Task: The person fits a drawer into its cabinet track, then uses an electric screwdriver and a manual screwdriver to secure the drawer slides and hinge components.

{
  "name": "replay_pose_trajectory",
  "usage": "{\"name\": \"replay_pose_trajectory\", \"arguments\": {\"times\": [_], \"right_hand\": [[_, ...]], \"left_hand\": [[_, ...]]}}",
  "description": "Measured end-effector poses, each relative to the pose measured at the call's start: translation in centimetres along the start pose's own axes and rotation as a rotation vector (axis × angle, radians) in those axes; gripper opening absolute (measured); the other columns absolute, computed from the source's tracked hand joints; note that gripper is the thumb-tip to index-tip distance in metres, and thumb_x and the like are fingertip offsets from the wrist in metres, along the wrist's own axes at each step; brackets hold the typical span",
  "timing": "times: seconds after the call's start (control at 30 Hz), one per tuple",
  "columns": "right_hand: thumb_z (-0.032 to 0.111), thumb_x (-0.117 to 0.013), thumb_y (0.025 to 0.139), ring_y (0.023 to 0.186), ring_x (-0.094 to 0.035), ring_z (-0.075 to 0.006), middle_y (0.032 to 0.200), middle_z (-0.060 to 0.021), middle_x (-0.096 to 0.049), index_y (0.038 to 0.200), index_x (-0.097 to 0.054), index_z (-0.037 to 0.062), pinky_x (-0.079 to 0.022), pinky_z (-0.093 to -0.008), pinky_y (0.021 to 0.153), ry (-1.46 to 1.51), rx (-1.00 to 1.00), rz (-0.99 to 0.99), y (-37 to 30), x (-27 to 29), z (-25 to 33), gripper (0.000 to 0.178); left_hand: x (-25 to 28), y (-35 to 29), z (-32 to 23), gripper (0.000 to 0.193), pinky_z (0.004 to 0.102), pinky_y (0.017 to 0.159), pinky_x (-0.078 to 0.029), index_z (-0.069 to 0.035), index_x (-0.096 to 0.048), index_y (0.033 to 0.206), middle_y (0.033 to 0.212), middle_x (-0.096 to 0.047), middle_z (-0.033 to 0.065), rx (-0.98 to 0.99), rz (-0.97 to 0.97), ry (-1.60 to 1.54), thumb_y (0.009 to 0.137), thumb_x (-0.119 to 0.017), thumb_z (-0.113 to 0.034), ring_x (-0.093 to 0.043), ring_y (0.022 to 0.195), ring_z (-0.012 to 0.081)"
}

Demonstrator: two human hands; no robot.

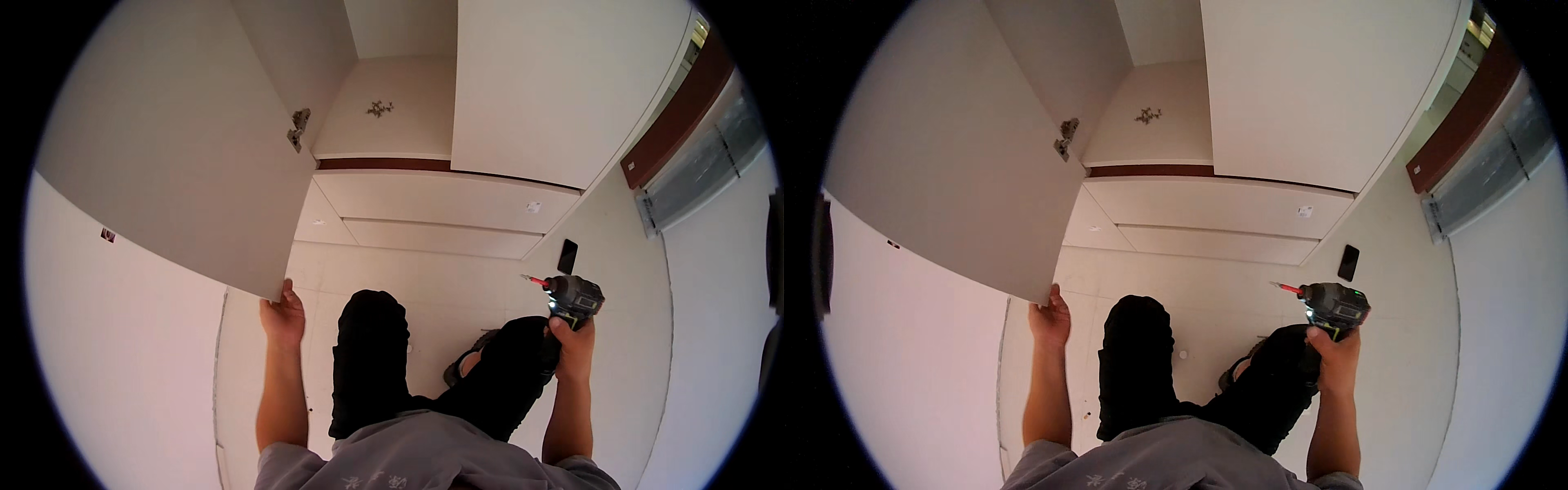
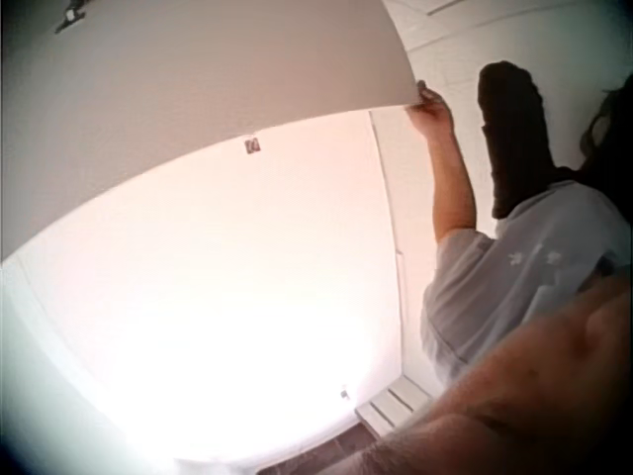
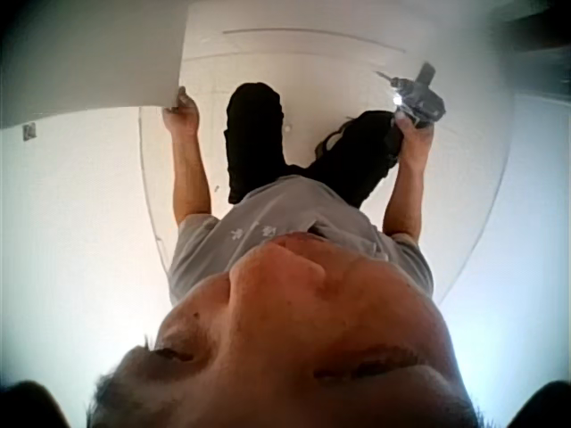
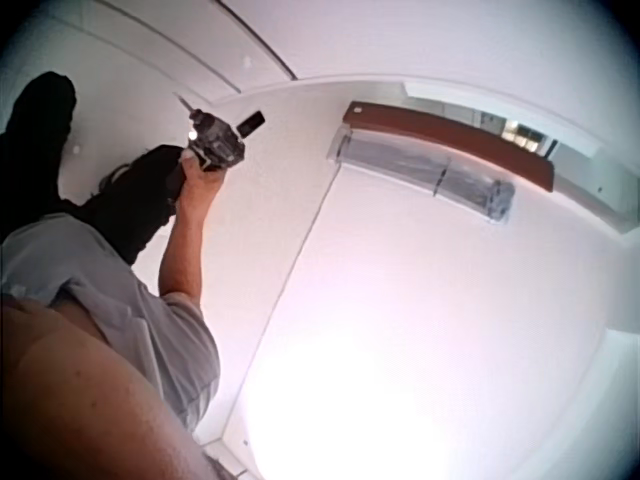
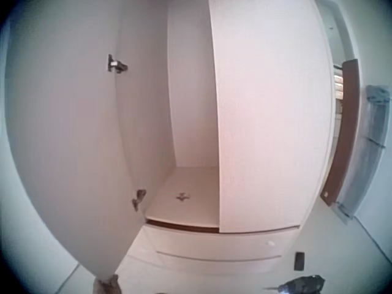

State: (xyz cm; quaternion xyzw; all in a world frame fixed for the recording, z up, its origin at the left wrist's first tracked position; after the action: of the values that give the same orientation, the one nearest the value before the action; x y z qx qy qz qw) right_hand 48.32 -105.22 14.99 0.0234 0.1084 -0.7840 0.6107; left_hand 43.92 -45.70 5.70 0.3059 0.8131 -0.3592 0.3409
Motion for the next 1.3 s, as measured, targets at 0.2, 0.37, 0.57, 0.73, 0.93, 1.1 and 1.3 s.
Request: {"name": "replay_pose_trajectory", "arguments": {"times": [0.2, 0.37, 0.57, 0.73, 0.93, 1.1, 1.3], "right_hand": [[0.002, -0.084, 0.079, 0.11, -0.062, -0.0178, 0.118, -0.0047, -0.067, 0.13, -0.058, 0.0012, -0.048, -0.0317, 0.101, -0.141, 0.001, 0.116, -0.2, -3.5, -1.1, 0.057], [-0.001, -0.084, 0.079, 0.104, -0.064, -0.0151, 0.116, -0.0053, -0.067, 0.13, -0.055, 0.0026, -0.053, -0.0322, 0.094, -0.109, 0.002, 0.196, -0.6, -6.6, -1.1, 0.059], [-0.001, -0.083, 0.079, 0.102, -0.065, -0.015, 0.113, -0.0046, -0.068, 0.129, -0.056, 0.0026, -0.054, -0.0316, 0.092, -0.093, 0.012, 0.175, 0.3, -6.8, -2.7, 0.057], [0.001, -0.082, 0.079, 0.102, -0.063, -0.0145, 0.114, -0.0032, -0.066, 0.129, -0.058, 0.004, -0.051, -0.0313, 0.094, -0.09, -0.067, 0.092, 1.8, -5.7, -4.6, 0.056], [-0.001, -0.083, 0.079, 0.101, -0.066, -0.0163, 0.115, -0.0056, -0.068, 0.13, -0.056, 0.0026, -0.055, -0.0312, 0.091, -0.11, -0.118, 0.151, 3.5, -6.9, -4.2, 0.057], [-0.002, -0.085, 0.079, 0.102, -0.066, -0.0165, 0.115, -0.0061, -0.068, 0.131, -0.053, 0.0036, -0.056, -0.0323, 0.092, -0.172, -0.15, 0.205, 6.0, -8.3, -4.4, 0.061], [-0.002, -0.085, 0.078, 0.104, -0.066, -0.0166, 0.117, -0.0062, -0.068, 0.133, -0.052, 0.0036, -0.055, -0.0329, 0.094, -0.147, -0.194, 0.207, 7.3, -9.6, -5.2, 0.065]], "left_hand": [[-14.7, -12.9, 14.7, 0.031, 0.0327, 0.081, -0.058, 0.0, -0.062, 0.128, 0.113, -0.07, 0.0143, 0.31, 0.261, 0.596, 0.105, -0.058, -0.021, -0.069, 0.094, 0.0224], [-21.3, -15.3, 18.6, 0.023, 0.0319, 0.073, -0.06, 0.002, -0.065, 0.124, 0.095, -0.072, 0.0098, 0.162, 0.785, 0.977, 0.103, -0.064, -0.006, -0.069, 0.081, 0.0158], [-21.0, -13.2, 20.1, 0.009, 0.0291, 0.065, -0.057, 0.003, -0.069, 0.107, 0.087, -0.07, 0.0069, 0.116, 0.772, 1.047, 0.102, -0.064, -0.003, -0.067, 0.073, 0.0134], [-25.8, 0.0, 17.6, 0.011, 0.0284, 0.064, -0.054, 0.0, -0.069, 0.106, 0.08, -0.069, 0.0046, -0.556, 0.655, 1.237, 0.102, -0.062, -0.008, -0.064, 0.07, 0.011], [-34.6, 16.9, 14.1, 0.016, 0.0495, 0.077, -0.057, -0.006, -0.075, 0.098, 0.092, -0.075, 0.0183, -1.195, 0.372, 1.928, 0.093, -0.073, -0.021, -0.073, 0.087, 0.0386], [-35.4, 22.2, 16.3, 0.026, 0.0492, 0.091, -0.056, -0.006, -0.073, 0.102, 0.111, -0.073, 0.0166, -0.851, 0.36, 2.028, 0.09, -0.077, -0.028, -0.069, 0.106, 0.0368], [-36.0, 26.4, 19.2, 0.052, 0.0493, 0.112, -0.045, -0.007, -0.066, 0.133, 0.134, -0.066, 0.0202, -1.275, 0.3, 1.837, 0.092, -0.078, -0.036, -0.058, 0.129, 0.0388]]}}
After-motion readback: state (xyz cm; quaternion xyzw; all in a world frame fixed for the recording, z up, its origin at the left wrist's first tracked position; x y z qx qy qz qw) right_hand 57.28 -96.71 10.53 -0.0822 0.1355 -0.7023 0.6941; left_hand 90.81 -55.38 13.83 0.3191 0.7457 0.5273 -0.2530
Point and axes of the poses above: each hand's wrist, its own y-axis towards the middle knuckle, its own x-axis out of the back of the hand, z = x × y, the point moved 5 cm from there along y, towards the middle knuckle
